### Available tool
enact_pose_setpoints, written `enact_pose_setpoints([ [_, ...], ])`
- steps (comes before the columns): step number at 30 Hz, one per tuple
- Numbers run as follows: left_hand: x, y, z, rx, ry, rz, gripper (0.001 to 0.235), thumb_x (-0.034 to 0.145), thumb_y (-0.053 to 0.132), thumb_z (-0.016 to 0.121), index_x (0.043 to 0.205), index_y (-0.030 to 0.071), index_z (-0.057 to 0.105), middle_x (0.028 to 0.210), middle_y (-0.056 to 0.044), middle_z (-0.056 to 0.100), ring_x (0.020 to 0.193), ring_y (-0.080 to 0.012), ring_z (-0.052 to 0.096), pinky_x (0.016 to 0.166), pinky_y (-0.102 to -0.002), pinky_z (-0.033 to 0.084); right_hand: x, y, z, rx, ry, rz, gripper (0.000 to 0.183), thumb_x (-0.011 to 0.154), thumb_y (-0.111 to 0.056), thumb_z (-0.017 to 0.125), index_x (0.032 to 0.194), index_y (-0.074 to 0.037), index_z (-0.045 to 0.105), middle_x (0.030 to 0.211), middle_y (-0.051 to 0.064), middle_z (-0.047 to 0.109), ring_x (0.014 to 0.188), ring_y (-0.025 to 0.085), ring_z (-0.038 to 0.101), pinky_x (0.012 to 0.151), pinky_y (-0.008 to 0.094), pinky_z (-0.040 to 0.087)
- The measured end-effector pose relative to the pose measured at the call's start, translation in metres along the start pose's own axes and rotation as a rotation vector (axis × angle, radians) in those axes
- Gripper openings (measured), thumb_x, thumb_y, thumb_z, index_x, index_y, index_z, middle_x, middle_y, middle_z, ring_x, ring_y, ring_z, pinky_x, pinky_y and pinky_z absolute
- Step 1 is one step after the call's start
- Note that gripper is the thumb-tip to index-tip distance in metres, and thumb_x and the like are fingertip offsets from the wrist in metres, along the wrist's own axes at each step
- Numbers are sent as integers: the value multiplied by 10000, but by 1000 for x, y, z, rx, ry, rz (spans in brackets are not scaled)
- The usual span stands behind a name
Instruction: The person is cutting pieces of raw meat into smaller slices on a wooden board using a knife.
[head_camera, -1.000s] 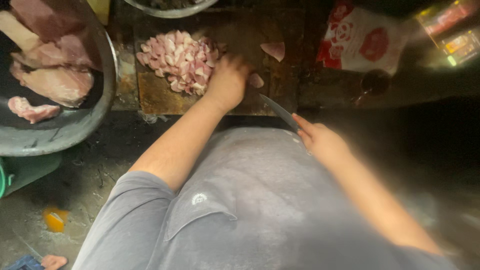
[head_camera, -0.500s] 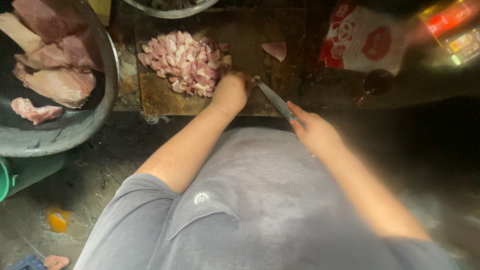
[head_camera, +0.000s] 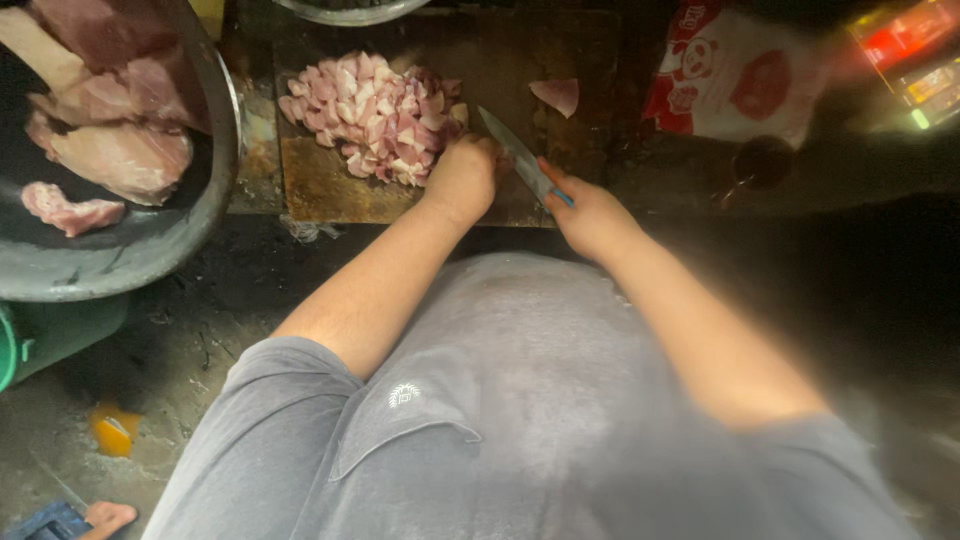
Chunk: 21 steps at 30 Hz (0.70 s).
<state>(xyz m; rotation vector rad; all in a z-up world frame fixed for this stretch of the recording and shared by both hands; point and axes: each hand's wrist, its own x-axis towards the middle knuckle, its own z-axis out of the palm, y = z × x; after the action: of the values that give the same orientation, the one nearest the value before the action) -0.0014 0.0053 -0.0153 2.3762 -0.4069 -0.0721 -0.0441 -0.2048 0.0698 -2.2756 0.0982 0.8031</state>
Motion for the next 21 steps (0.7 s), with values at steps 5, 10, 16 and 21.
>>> enact_pose_setpoints([
  [5,0,-6,-1,58,9,-23,147,941,89,593,1020,12,689,1059,-248,646,988,-450,641,849,-517,532,-61,6,-24,-254,-197,299,572,1038,-372,489,1581,-491,355,1181,133,715,994,289,712,896,410,556],
  [10,0,14,-34,174,136,53,217,905,77,589,1083,5,691,1289,-240,612,1159,-416,559,921,-492,502,-86,30,-33,-349,-184,256,550,1031,-399,506,1558,-486,375,1101,127,708,926,259,689,826,404,554],
  [16,-9,21,-24,428,-56,638,367,922,183,580,1260,130,712,1453,-82,616,1447,-308,467,1166,-546,315,-99,38,-17,63,70,371,556,981,-362,562,1519,-457,462,1031,78,709,789,232,685,767,381,551],
  [21,5,-39,-20,724,-152,445,433,961,208,522,1357,182,694,1494,-74,575,1484,-317,392,1248,-608,186,-105,29,-24,-59,42,375,565,1007,-374,555,1550,-468,434,1036,113,702,813,207,689,791,373,551],
])
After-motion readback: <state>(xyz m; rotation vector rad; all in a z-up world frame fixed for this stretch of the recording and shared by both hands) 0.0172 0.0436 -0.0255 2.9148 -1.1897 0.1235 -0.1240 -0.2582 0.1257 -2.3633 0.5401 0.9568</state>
